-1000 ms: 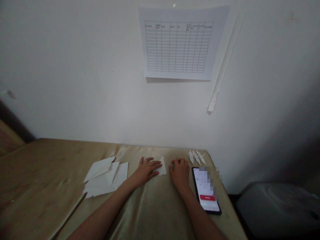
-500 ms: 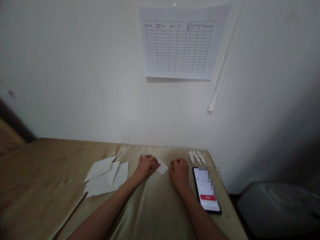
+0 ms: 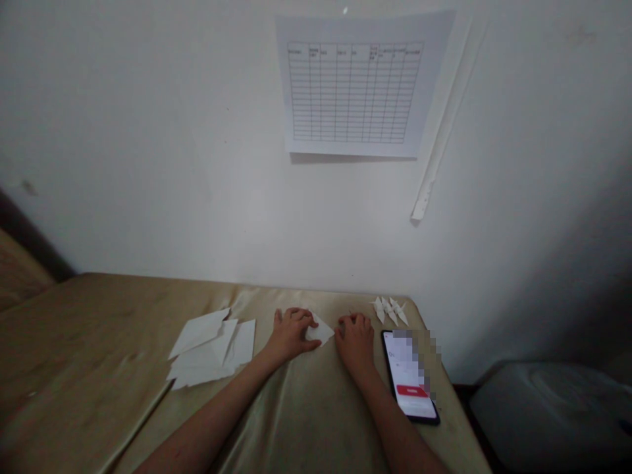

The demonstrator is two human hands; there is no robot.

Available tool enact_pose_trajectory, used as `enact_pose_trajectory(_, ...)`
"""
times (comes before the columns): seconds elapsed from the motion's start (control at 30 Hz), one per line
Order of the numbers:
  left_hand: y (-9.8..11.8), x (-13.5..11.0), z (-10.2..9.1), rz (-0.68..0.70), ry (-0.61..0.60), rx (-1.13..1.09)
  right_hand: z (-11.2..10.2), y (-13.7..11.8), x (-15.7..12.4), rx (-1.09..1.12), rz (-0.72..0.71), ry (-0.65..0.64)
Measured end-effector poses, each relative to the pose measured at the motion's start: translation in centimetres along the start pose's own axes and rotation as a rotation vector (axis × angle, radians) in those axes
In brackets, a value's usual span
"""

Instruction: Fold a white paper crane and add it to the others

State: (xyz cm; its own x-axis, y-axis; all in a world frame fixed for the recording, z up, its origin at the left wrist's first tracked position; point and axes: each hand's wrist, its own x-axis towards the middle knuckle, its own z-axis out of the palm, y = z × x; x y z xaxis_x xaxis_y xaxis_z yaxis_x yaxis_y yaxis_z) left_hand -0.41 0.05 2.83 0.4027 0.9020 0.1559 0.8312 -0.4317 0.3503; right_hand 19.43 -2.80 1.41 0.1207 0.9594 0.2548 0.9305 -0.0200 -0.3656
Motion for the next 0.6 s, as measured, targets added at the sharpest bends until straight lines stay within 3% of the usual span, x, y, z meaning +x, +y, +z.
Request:
enact_pose_trajectory(0.33,-0.2,-0.3,0.2,-0.004,-0.006,-0.017,0.1,0.1,0.2,0.092,-0.034,-0.007)
enact_pose_trajectory(0.6,-1.3,0.0,0.6,0.021,0.034,-0.044,-0.1,0.2,0.0,0.24,-0.188,-0.052)
